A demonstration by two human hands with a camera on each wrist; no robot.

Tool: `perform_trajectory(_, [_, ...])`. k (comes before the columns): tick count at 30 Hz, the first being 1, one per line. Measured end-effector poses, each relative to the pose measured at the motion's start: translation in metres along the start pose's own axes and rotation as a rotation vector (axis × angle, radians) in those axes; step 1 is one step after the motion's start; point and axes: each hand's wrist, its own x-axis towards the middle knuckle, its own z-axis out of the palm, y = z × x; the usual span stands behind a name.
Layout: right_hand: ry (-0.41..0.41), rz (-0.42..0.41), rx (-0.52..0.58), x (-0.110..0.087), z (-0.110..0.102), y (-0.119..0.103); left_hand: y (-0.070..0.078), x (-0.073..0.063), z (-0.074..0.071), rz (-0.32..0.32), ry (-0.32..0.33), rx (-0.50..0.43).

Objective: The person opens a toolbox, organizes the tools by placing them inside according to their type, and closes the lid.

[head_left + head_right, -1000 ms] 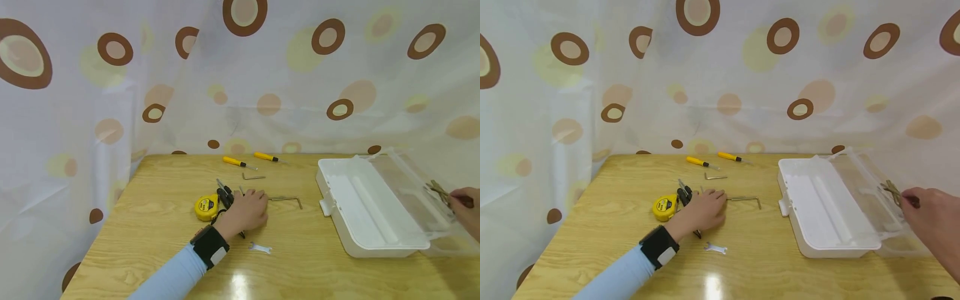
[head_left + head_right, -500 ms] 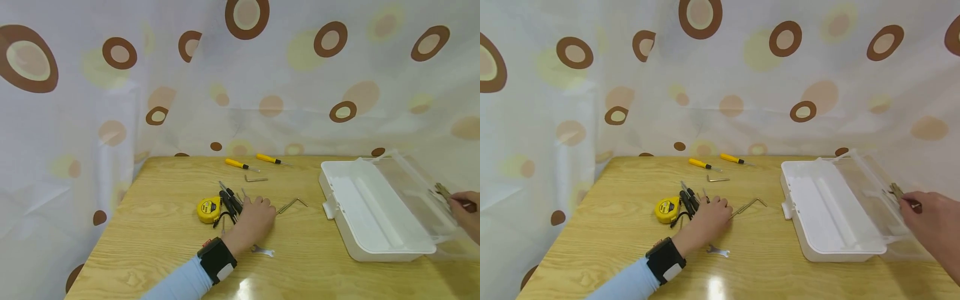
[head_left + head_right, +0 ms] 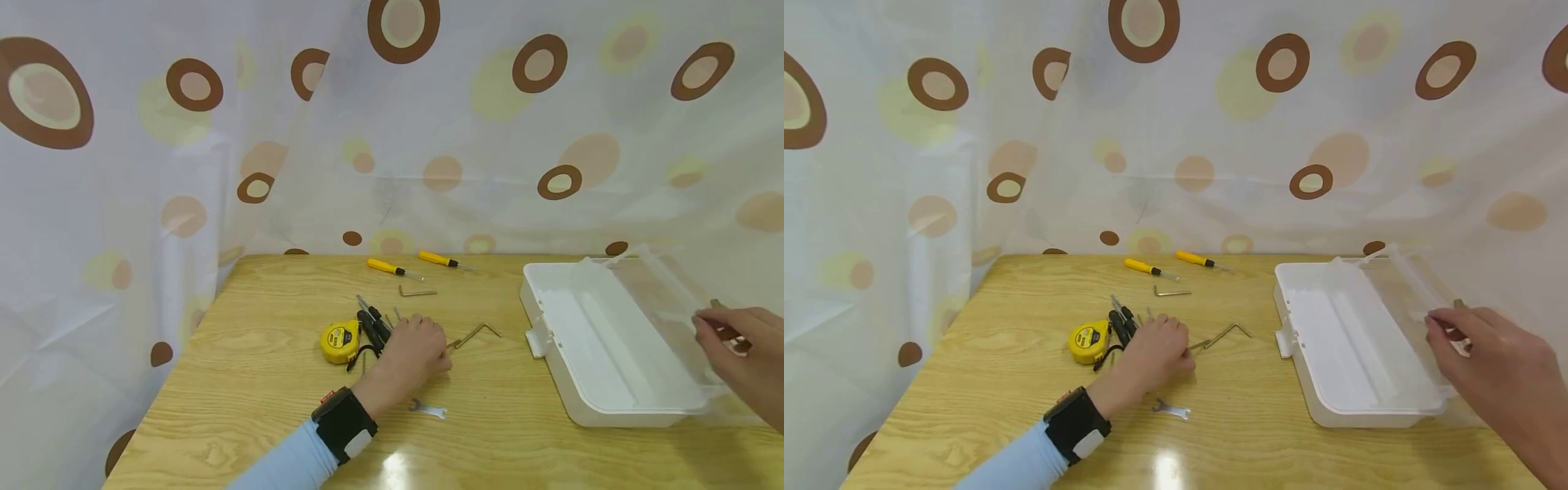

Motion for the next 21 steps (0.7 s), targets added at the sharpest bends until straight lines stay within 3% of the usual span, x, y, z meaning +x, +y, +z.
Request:
perform_trajectory(2, [-0.021,-0.092,-0.016,0.003,0.002,-0.017,-0.005,-0.001,-0.005,-0.004,0.056,-0.129])
perform_trajectory(4, [-0.061,-0.176,-0.036,0.006,0.003,-0.038,-0.008,-0.003,-0.012,-0.018,0.069,-0.319])
perform_trajectory(8, [-0.100,-0.369,0.046,0.008,0.009,-0.081,-0.004,-0.008,-0.028,-0.066,-0.002,-0.746])
perform_trajectory(11, [-0.094,-0.504,0.169,0.009,0.015,-0.112,0.006,-0.013,-0.040,-0.090,-0.059,-0.974])
perform_trajectory(14, [-0.094,-0.585,0.260,0.009,0.020,-0.135,0.021,-0.018,-0.053,-0.061,-0.078,-1.114])
perform_trajectory(18, [-0.112,-0.625,0.321,0.009,0.023,-0.152,0.038,-0.023,-0.069,-0.024,-0.088,-1.221])
perform_trajectory(21, [-0.120,-0.658,0.351,0.010,0.025,-0.158,0.049,-0.029,-0.076,-0.036,-0.095,-1.287])
